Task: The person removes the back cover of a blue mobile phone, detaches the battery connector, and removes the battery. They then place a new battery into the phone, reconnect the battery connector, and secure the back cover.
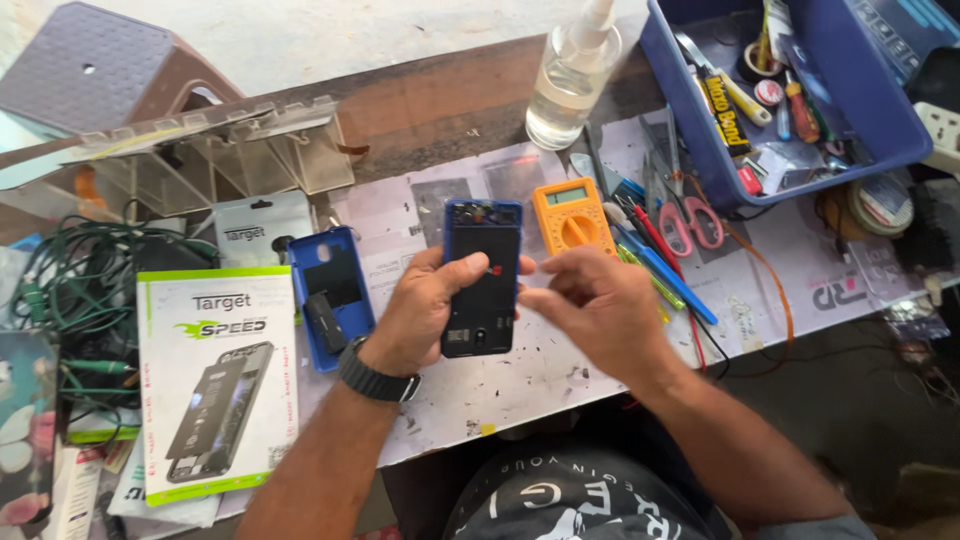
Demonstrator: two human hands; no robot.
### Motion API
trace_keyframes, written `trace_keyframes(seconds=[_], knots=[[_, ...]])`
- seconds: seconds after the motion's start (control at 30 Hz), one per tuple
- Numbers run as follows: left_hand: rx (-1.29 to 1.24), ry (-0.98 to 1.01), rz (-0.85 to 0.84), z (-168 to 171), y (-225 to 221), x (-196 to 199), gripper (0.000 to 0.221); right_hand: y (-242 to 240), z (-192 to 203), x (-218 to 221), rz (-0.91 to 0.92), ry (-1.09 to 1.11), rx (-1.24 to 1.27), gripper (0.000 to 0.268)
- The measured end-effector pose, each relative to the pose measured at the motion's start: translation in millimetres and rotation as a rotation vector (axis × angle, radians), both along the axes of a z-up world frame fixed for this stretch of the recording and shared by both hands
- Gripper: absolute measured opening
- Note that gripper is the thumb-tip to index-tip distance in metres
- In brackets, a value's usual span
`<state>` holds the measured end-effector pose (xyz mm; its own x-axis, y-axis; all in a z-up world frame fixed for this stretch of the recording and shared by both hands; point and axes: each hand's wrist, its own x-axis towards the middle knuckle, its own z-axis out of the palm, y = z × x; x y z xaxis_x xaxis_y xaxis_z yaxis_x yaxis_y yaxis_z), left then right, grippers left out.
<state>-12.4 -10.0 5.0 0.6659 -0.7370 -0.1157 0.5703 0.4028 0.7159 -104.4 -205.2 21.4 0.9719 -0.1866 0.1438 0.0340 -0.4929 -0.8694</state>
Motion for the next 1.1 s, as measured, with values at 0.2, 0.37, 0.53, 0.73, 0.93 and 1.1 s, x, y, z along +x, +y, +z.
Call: trace_keyframes(seconds=[0.2,0.37,0.53,0.73,0.93,1.1], knots=[[0.061,0.069,-0.042,-1,-1,2,0.04,-32,29,-3,0.009,-0.232,-0.136,0.02],[-0.024,0.16,0.003,-8,6,8,0.05,-76,45,-23,-0.071,-0.13,-0.36,0.015],[0.045,0.159,0.036,-7,5,10,0.051,-112,52,-38,-0.054,-0.014,-0.587,0.014],[0.125,0.134,0.048,-5,0,13,0.048,-123,39,-49,-0.023,0.102,-0.598,0.014],[0.17,0.173,0.086,-6,-2,14,0.046,-123,31,-47,-0.131,0.237,-0.621,0.021],[0.221,0.188,0.099,-6,-4,15,0.046,-121,26,-45,-0.075,0.193,-0.681,0.025]])
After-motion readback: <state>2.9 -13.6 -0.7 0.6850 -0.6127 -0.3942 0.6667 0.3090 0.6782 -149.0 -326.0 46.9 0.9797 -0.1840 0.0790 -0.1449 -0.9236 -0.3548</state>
